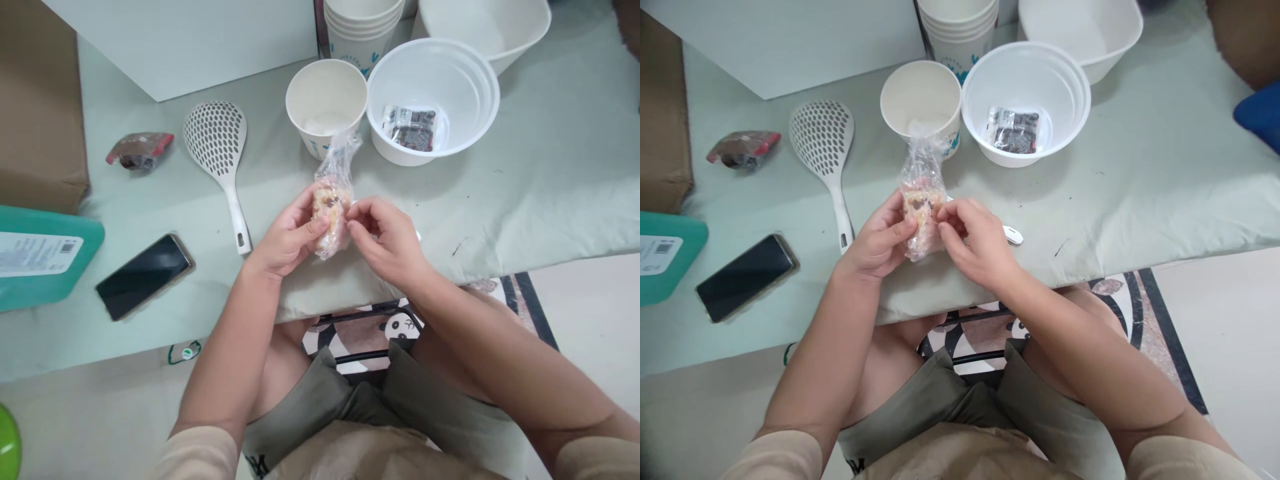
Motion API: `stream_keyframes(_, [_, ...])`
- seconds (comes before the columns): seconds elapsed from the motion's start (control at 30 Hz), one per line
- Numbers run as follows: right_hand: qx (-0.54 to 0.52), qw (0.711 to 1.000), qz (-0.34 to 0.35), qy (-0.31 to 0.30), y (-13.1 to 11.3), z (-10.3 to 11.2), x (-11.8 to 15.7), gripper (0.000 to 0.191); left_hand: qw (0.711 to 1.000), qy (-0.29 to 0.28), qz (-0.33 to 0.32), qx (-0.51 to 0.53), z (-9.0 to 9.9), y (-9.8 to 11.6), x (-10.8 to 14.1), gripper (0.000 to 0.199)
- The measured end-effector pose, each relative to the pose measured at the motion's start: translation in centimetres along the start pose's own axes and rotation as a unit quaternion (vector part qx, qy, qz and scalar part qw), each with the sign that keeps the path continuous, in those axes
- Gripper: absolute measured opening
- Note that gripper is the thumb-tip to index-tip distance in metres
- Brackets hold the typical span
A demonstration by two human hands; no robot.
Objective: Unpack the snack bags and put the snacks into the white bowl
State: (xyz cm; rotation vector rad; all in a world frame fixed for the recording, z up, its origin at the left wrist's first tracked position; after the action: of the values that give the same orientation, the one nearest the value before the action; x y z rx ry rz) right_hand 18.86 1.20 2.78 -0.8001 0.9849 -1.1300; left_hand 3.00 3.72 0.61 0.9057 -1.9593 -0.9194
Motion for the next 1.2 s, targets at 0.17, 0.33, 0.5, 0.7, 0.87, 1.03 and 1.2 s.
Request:
stream_keyframes(0.17, [-0.049, 0.997, -0.051, -0.043, 0.5, -0.5, 0.2, 0.022, 1.000, 0.002, -0.006, -0.006, 0.0, 0.2, 0.1, 0.055])
stream_keyframes(0.33, [-0.061, 0.995, -0.049, -0.059, 0.6, -0.7, 0.4, 0.016, 1.000, -0.007, 0.007, -0.008, 0.0, 0.2, 0.0, 0.052])
stream_keyframes(0.5, [-0.022, 0.998, 0.007, -0.051, -0.1, -0.6, 0.4, 0.022, 0.998, 0.044, -0.018, 0.028, 0.7, 0.2, -0.4, 0.051])
stream_keyframes(0.7, [0.040, 0.982, 0.182, 0.014, -1.9, -0.1, 1.0, 0.023, 0.992, 0.107, -0.043, 0.051, 1.6, 0.4, -0.8, 0.041])
stream_keyframes(0.87, [0.099, 0.954, 0.272, 0.073, -2.9, 0.6, 1.8, 0.022, 0.983, 0.138, -0.087, 0.078, 1.9, 0.9, -0.7, 0.030])
stream_keyframes(1.03, [0.150, 0.914, 0.376, -0.023, -3.0, -1.0, 2.4, 0.015, 0.981, 0.152, -0.072, 0.094, 2.5, 0.8, -0.6, 0.030])
stream_keyframes(1.2, [0.045, 0.966, 0.249, -0.051, -2.2, -0.6, 1.2, 0.017, 0.986, 0.127, -0.077, 0.079, 2.0, 0.6, -0.6, 0.036])
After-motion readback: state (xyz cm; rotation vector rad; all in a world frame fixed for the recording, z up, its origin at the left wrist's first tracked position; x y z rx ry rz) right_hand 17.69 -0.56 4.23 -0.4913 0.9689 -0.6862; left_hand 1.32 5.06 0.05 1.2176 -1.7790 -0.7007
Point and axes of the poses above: each hand's wrist, its own x-axis away from the middle knuckle, its own z-axis out of the back of the hand, y = z × x, the point moved 5 cm from there along -x, towards the middle knuckle, and after that the axes turned 6 degrees about z, right-handed, at the moved point
